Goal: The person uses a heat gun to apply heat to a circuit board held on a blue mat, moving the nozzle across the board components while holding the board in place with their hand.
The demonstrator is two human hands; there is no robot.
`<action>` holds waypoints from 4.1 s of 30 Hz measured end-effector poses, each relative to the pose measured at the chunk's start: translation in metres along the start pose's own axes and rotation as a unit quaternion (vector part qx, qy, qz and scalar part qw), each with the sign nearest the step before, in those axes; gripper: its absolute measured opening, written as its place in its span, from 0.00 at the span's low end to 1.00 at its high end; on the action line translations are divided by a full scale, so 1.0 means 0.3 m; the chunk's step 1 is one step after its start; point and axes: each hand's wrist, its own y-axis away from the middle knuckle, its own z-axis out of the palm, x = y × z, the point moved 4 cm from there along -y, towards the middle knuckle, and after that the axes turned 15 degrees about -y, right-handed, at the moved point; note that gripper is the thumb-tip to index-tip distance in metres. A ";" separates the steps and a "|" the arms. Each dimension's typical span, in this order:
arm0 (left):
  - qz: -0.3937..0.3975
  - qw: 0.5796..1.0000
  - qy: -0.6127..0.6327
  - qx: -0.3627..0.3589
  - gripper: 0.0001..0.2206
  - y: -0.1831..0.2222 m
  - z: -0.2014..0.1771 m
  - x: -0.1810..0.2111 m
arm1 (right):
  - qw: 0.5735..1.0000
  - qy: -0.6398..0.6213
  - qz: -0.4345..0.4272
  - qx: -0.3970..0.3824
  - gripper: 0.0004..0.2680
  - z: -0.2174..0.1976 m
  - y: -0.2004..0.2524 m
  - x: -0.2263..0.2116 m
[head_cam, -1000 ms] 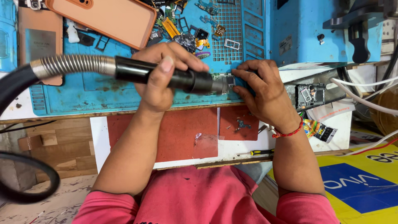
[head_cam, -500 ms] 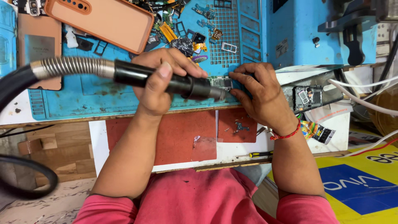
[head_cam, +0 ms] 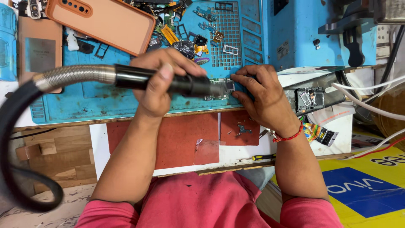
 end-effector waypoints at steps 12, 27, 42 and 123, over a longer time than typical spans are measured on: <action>-0.035 0.995 0.063 0.075 0.16 0.005 0.004 -0.022 | 1.000 0.001 -0.003 -0.001 0.15 0.001 0.001 -0.002; -0.001 0.995 -0.004 0.096 0.16 0.006 0.013 -0.008 | 1.000 -0.002 -0.003 0.001 0.14 -0.001 0.003 -0.006; 0.010 0.995 -0.030 0.095 0.17 0.017 0.006 -0.009 | 1.000 0.000 0.005 -0.001 0.14 0.001 0.003 0.001; 0.162 0.973 -0.150 -0.066 0.22 0.059 0.145 0.056 | 0.971 -0.065 -0.115 0.202 0.23 0.056 0.058 -0.122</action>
